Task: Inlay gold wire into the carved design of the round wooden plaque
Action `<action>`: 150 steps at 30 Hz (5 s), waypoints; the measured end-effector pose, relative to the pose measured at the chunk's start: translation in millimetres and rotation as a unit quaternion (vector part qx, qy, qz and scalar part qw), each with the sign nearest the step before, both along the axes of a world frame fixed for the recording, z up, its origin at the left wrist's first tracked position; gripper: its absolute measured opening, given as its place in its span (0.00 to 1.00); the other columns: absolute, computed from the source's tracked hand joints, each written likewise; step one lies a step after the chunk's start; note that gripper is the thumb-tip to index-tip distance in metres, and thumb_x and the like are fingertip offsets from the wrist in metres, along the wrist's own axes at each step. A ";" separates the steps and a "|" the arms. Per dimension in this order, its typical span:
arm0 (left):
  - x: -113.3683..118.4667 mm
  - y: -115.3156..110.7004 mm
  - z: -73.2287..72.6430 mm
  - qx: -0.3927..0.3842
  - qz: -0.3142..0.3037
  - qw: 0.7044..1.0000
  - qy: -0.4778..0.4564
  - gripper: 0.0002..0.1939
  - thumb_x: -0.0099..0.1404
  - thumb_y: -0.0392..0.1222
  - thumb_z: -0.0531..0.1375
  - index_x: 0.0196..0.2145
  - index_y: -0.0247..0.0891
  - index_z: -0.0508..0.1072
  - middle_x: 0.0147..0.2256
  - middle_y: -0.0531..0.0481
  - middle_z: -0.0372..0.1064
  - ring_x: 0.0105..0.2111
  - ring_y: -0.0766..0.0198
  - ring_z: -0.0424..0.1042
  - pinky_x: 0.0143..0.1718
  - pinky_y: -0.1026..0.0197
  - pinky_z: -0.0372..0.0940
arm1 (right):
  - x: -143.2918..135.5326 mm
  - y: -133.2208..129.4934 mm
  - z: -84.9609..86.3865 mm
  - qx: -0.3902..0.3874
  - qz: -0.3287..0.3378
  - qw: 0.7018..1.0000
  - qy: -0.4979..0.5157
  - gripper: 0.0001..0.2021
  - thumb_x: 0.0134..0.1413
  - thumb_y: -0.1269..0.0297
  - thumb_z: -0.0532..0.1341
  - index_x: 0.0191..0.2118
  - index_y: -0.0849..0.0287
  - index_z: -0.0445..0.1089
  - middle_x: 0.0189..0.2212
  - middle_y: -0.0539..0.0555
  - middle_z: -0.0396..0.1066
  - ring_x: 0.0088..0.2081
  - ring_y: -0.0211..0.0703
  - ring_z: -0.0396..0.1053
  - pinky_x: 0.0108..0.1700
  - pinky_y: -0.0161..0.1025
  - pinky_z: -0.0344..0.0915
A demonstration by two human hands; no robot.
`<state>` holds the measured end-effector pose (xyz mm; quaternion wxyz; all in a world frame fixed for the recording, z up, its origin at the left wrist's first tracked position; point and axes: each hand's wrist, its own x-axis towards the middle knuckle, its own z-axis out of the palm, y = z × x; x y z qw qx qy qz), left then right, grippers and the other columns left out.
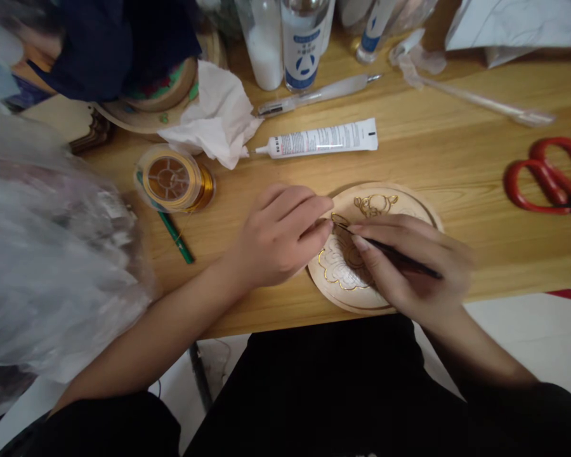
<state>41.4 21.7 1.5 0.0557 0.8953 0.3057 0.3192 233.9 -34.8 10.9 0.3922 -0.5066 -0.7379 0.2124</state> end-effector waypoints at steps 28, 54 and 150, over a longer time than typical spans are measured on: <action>-8.3 5.4 -6.2 0.086 -0.016 0.996 -0.003 0.02 0.65 0.32 0.62 0.34 0.35 0.72 0.38 0.48 0.75 0.37 0.62 0.72 0.38 0.57 0.64 | -1.7 -2.1 -0.3 0.041 -0.069 0.997 -0.016 0.10 0.52 0.76 0.66 0.40 0.57 0.75 0.34 0.54 0.79 0.37 0.45 0.78 0.41 0.41 0.76; -4.7 1.8 -7.8 0.005 -0.048 0.999 0.011 0.03 0.68 0.36 0.60 0.35 0.39 0.73 0.40 0.48 0.76 0.40 0.60 0.73 0.40 0.54 0.66 | -1.8 -3.3 -0.8 0.032 -0.102 0.994 0.010 0.10 0.53 0.75 0.65 0.40 0.54 0.76 0.35 0.54 0.79 0.38 0.46 0.78 0.40 0.45 0.77; -10.7 7.2 -18.6 -0.067 -0.022 0.997 0.024 0.13 0.71 0.38 0.53 0.35 0.38 0.77 0.31 0.50 0.72 0.35 0.62 0.68 0.36 0.57 0.55 | -43.5 -22.0 -3.3 0.088 -0.149 0.982 -0.081 0.07 0.55 0.77 0.63 0.38 0.60 0.74 0.34 0.55 0.79 0.35 0.41 0.77 0.39 0.39 0.74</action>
